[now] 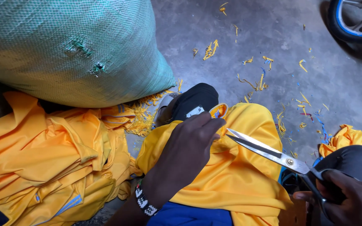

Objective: Trimming excess fabric from yellow garments using scissors

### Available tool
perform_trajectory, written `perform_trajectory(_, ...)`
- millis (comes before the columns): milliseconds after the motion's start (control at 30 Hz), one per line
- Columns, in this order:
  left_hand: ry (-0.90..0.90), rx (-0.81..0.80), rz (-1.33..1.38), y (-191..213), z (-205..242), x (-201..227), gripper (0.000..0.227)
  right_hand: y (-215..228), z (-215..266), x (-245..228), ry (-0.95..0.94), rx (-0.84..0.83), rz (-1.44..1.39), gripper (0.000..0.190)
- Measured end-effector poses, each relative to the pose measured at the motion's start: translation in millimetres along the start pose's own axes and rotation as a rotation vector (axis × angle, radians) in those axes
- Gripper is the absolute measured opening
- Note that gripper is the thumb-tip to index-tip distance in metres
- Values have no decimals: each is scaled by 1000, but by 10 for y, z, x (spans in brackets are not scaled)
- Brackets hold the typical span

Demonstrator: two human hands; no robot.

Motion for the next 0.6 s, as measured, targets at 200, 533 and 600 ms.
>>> perform_trajectory(200,-86,-115,-274,-298,-34,-156,7,-314,195,-627,-67,-108,91,53)
perform_trajectory(533,262,35,124,-203,36,-237,7,-273,158,-901,-63,-94,132,46)
perform_trajectory(600,313,34,137,-179,43,-269,4,-286,120,-926,-62,-134,148,51)
Point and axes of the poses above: each hand's wrist, its own z-axis away from the middle knuckle, its own y-axis out of the back of the hand, x = y × z, the point moved 2 cm from there along -z, towards the middle knuckle, and after that the axes turned 7 degrees about -z, right-handed, at the moved point
